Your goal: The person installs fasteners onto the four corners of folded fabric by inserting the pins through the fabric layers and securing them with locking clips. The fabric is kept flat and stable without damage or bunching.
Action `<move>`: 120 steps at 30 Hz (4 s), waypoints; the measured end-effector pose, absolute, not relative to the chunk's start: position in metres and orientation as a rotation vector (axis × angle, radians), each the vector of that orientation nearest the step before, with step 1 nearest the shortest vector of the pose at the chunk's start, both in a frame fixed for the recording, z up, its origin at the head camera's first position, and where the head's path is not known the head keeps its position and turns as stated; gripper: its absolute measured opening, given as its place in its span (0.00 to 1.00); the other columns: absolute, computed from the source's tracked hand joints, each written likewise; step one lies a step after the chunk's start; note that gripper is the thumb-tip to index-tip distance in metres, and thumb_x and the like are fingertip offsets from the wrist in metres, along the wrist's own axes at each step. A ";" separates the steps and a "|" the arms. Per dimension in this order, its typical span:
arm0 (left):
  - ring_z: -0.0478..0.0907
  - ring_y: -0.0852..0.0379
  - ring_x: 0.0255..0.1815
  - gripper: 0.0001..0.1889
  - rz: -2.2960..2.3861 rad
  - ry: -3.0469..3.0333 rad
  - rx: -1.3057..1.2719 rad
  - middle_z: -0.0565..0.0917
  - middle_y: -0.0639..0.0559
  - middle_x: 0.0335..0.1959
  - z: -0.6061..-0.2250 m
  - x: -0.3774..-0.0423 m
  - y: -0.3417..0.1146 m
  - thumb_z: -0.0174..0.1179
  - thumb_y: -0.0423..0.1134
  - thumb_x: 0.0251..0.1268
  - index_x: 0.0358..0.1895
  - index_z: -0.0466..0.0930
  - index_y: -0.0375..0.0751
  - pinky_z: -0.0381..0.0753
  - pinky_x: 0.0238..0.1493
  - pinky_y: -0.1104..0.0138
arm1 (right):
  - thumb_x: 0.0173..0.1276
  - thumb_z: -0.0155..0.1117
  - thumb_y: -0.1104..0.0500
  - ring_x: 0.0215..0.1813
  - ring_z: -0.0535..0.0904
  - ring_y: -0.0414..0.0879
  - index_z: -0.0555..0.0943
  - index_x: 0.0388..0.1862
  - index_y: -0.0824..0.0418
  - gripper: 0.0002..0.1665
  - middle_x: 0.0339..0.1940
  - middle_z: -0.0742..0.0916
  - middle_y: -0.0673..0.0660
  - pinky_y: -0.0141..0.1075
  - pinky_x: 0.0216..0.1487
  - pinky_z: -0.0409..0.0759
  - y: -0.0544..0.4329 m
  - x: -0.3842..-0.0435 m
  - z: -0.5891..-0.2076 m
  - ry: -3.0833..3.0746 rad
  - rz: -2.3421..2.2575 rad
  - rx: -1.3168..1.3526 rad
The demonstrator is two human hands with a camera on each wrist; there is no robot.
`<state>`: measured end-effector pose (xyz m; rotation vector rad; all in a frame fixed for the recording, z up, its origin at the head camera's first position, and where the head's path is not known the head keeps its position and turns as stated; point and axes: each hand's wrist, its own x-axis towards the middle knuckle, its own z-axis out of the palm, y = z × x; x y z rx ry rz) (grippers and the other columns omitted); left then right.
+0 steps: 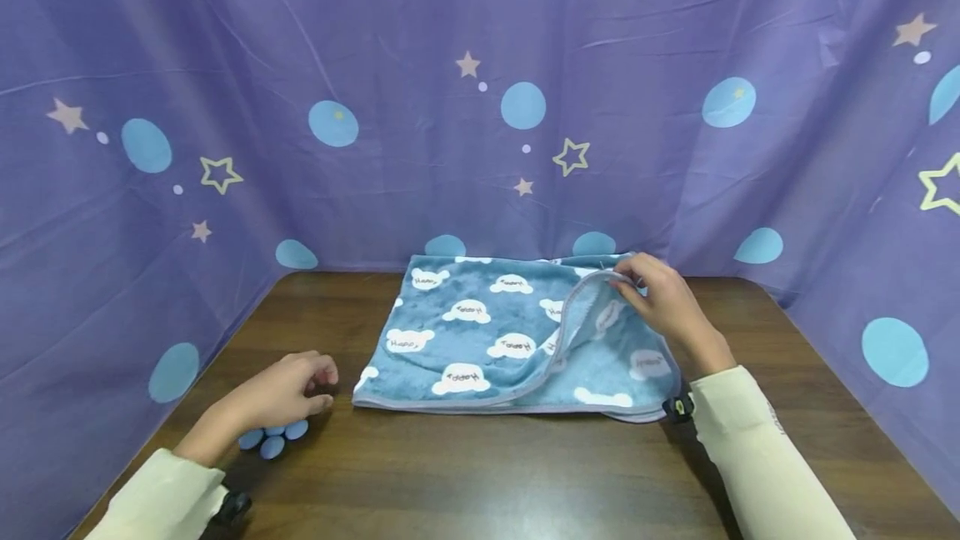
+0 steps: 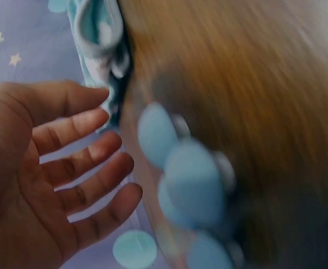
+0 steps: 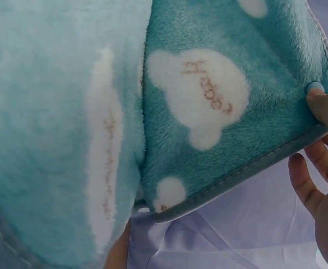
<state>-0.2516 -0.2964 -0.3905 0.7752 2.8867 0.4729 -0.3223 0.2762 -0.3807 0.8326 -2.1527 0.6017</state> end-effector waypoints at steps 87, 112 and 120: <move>0.83 0.49 0.47 0.13 1.423 2.774 0.654 0.87 0.45 0.46 -0.394 -0.357 -0.150 0.67 0.34 0.67 0.52 0.85 0.36 0.83 0.50 0.56 | 0.61 0.76 0.70 0.38 0.84 0.46 0.83 0.39 0.59 0.12 0.36 0.88 0.52 0.44 0.38 0.85 0.266 -0.321 -0.381 -2.210 0.618 0.887; 0.83 0.46 0.55 0.18 2.044 2.114 0.559 0.82 0.41 0.58 -0.402 -0.368 -0.014 0.65 0.31 0.70 0.61 0.81 0.35 0.77 0.64 0.48 | 0.65 0.72 0.71 0.48 0.85 0.50 0.87 0.47 0.59 0.14 0.44 0.90 0.53 0.47 0.47 0.83 0.254 -0.314 -0.377 -2.263 0.649 0.933; 0.85 0.51 0.51 0.20 2.222 1.985 0.539 0.84 0.39 0.55 -0.405 -0.367 0.012 0.66 0.26 0.67 0.61 0.79 0.28 0.83 0.56 0.61 | 0.62 0.73 0.73 0.48 0.85 0.51 0.88 0.47 0.60 0.16 0.44 0.90 0.54 0.48 0.47 0.83 0.250 -0.312 -0.376 -2.260 0.679 0.952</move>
